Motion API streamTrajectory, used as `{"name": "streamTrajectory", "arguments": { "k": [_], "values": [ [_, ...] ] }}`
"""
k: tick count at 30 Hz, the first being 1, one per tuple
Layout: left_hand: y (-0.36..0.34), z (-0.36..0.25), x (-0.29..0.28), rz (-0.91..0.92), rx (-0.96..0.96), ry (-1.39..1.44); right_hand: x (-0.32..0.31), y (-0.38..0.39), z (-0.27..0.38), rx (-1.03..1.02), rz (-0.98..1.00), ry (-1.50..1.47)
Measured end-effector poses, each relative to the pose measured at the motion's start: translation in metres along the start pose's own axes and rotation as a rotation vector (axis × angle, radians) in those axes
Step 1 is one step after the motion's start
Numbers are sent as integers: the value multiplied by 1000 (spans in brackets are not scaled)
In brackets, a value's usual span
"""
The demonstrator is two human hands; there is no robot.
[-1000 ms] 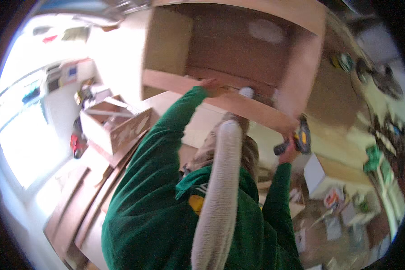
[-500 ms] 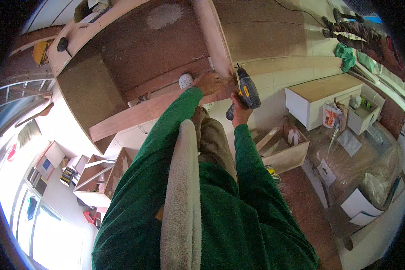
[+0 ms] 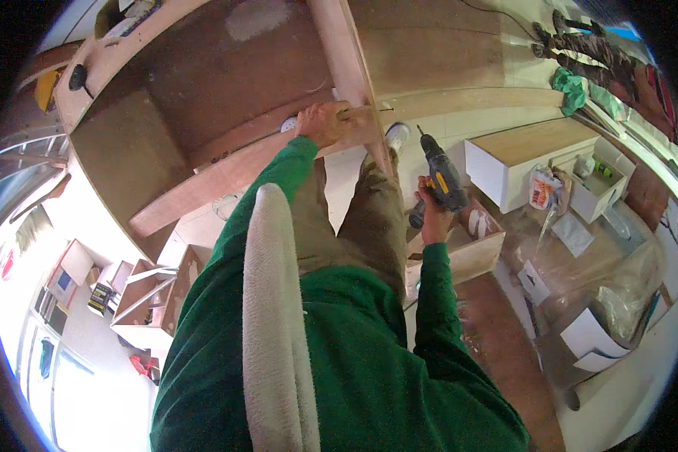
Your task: The person saws a wooden board with a handsaw, measures a wooden panel with a tape measure, and screws a wooden support beam into a cabinet frame using a power drill.
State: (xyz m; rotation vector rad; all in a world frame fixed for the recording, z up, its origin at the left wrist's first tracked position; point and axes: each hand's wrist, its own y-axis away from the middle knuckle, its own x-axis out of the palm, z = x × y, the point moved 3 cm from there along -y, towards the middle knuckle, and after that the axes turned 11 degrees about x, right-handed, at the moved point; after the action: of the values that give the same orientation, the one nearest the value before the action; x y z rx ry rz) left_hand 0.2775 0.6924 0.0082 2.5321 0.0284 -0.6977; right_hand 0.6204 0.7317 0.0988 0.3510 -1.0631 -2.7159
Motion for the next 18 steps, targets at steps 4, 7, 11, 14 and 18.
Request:
{"name": "streamTrajectory", "arguments": {
  "k": [4,7,11,14,18],
  "values": [
    [-12,22,15,2,110,48,-31,-23,10,31,-4,25],
    [-18,25,19,11,61,13,-46,-48,23,68,-47,176],
    [-15,18,16,30,-45,37,-50,-73,46,50,1,159],
    [-10,13,22,-92,-100,-16,-51,-89,63,49,48,179],
    [-12,15,29,-65,-86,-46,-64,-112,68,32,113,200]
  ]
}}
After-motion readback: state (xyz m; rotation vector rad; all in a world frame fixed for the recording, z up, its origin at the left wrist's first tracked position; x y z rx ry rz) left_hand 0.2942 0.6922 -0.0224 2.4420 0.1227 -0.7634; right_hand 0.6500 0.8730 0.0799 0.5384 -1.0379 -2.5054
